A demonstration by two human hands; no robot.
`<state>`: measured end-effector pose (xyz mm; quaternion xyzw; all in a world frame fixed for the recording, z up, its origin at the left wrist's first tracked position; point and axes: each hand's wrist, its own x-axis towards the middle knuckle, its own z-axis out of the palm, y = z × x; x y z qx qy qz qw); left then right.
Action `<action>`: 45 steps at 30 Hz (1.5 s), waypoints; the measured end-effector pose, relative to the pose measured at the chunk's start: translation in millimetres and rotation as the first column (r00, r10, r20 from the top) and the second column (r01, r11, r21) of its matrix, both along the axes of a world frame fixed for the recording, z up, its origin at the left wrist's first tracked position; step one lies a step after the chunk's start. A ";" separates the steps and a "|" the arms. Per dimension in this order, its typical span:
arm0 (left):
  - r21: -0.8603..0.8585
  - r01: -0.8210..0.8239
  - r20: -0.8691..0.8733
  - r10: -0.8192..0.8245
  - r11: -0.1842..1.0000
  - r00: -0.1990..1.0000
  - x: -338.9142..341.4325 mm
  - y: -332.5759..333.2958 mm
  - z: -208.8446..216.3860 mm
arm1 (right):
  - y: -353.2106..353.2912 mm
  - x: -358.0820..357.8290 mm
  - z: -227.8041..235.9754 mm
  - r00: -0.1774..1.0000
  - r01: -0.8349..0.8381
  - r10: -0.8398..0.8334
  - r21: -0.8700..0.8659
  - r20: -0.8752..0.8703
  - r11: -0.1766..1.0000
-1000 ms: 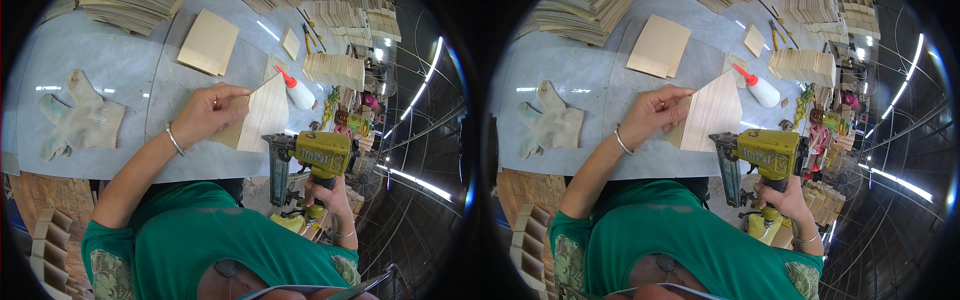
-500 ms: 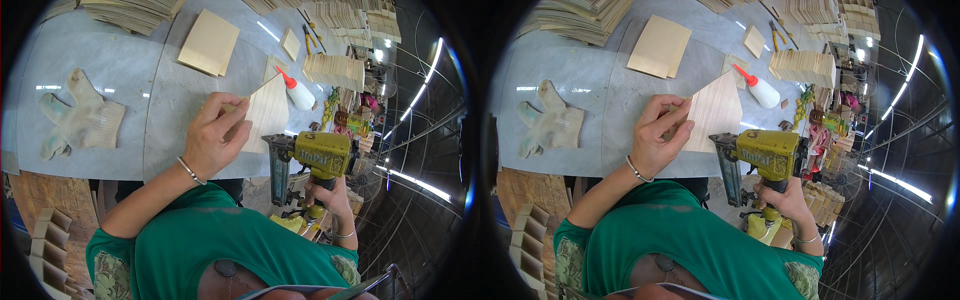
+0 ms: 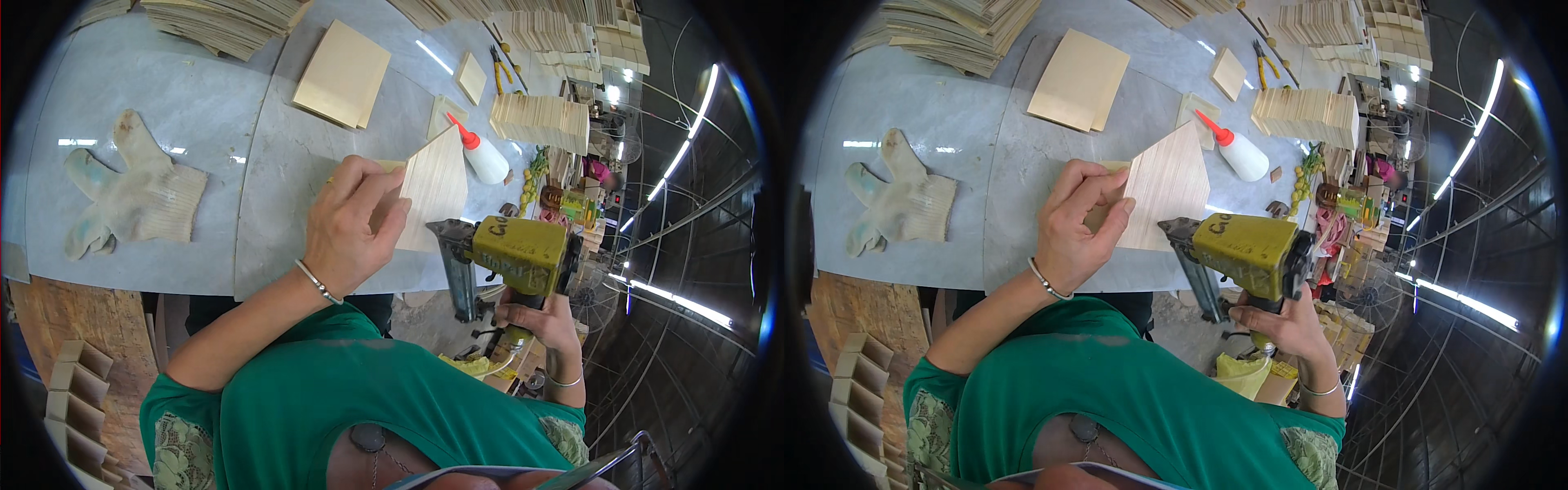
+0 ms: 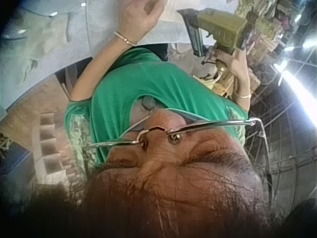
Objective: Assembling wooden birdhouses using glue and a pneumatic nail gun.
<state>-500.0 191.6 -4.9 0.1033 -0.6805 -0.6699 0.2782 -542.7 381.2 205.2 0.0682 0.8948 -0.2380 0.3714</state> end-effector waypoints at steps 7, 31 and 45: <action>-0.024 0.000 0.018 0.000 1.000 1.000 1.1 1.4 -2.3 | -31.5 -29.5 -0.5 0.845 -0.421 0.447 0.152 -0.294 0.894; -0.039 0.003 0.067 0.000 0.999 0.998 3.6 -0.6 0.6 | -53.9 -67.5 -11.6 0.651 -0.682 0.707 0.195 -0.275 0.704; 0.141 0.087 0.170 -0.111 0.986 0.979 19.7 -1.9 1.1 | -4.5 -66.7 -12.2 0.561 -0.724 0.789 0.314 -0.252 0.615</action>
